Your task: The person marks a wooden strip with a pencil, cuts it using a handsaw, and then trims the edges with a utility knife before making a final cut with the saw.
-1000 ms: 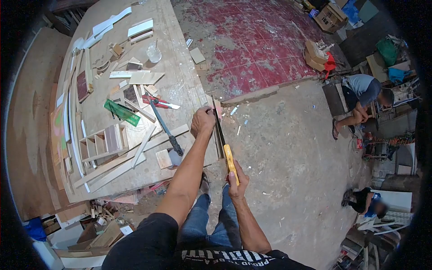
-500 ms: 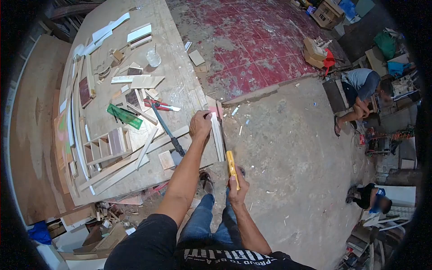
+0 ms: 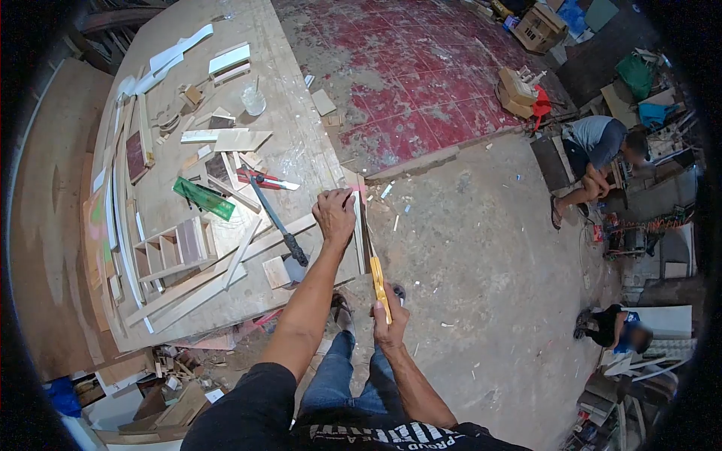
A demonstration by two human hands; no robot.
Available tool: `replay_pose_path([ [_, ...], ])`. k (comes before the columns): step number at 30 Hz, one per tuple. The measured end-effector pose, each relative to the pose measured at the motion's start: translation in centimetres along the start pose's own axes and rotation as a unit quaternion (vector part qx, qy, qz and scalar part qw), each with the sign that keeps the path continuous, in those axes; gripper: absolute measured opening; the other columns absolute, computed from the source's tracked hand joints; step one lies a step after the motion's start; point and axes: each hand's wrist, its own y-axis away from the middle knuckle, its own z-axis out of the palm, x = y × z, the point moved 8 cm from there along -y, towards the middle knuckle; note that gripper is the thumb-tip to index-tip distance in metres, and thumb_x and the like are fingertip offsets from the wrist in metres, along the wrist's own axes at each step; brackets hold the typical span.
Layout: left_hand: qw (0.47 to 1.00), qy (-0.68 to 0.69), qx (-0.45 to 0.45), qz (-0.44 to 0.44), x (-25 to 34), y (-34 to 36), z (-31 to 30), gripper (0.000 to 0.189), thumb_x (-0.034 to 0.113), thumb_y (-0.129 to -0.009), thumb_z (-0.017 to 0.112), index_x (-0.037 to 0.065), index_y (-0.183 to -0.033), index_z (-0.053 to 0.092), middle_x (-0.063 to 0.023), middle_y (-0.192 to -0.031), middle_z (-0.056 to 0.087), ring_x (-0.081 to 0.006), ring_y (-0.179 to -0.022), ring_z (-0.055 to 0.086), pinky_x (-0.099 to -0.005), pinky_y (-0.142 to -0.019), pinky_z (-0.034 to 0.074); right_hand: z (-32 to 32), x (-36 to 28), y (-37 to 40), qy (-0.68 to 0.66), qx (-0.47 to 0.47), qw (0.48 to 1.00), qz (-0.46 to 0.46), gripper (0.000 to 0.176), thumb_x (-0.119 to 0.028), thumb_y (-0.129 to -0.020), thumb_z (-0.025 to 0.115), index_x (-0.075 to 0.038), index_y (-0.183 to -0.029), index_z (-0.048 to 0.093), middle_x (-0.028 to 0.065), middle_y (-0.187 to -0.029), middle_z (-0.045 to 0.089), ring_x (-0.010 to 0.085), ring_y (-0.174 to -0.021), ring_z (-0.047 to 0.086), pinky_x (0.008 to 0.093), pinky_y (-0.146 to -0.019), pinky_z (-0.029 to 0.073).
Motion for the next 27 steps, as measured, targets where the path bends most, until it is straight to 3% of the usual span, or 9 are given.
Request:
replay_pose_path([
  [8, 1.0, 0.016, 0.0, -0.004, -0.2, -0.7, 0.2, 0.026, 0.027, -0.089, 0.07, 0.016, -0.111, 0.079, -0.0048, -0.118, 0.073, -0.0295, -0.122, 0.053, -0.0497, -0.106, 0.032, -1.3, 0.0, -0.6, -0.08, 0.042, 0.996, 0.016, 0.048, -0.018, -0.099, 0.055, 0.006, -0.14, 0.057, 0.0062, -0.079, 0.065, 0.0099, -0.062, 0.058, 0.0251, -0.055, 0.045],
  [14, 0.999, 0.004, 0.011, -0.03, -0.8, -1.3, 0.6, 0.025, 0.026, -0.085, 0.072, 0.015, -0.105, 0.081, -0.0063, -0.114, 0.074, -0.0298, -0.118, 0.055, -0.0475, -0.106, 0.035, 0.7, 0.5, -1.4, -0.063, 0.032, 0.997, -0.025, 0.049, -0.022, -0.1, 0.054, 0.005, -0.141, 0.057, 0.0059, -0.071, 0.064, 0.0096, -0.057, 0.055, 0.0246, -0.052, 0.043],
  [19, 0.992, 0.004, -0.038, -0.119, -0.6, -1.5, 0.0, 0.023, 0.025, -0.089, 0.069, 0.016, -0.106, 0.081, -0.0038, -0.119, 0.072, -0.0294, -0.119, 0.053, -0.0449, -0.107, 0.034, 0.9, 0.2, -1.6, -0.081, 0.044, 0.996, -0.013, 0.049, -0.023, -0.1, 0.054, 0.005, -0.141, 0.057, 0.0054, -0.068, 0.063, 0.0094, -0.055, 0.054, 0.0248, -0.05, 0.042],
  [27, 0.99, -0.008, -0.059, -0.13, -0.2, -1.8, -0.2, 0.022, 0.025, -0.089, 0.069, 0.017, -0.105, 0.081, 0.0, -0.12, 0.071, -0.0288, -0.116, 0.053, -0.0446, -0.106, 0.034, 1.7, 0.8, -1.3, -0.058, 0.031, 0.998, -0.024, 0.05, -0.021, -0.1, 0.053, 0.005, -0.143, 0.055, 0.005, -0.068, 0.062, 0.01, -0.056, 0.055, 0.0255, -0.053, 0.043],
])
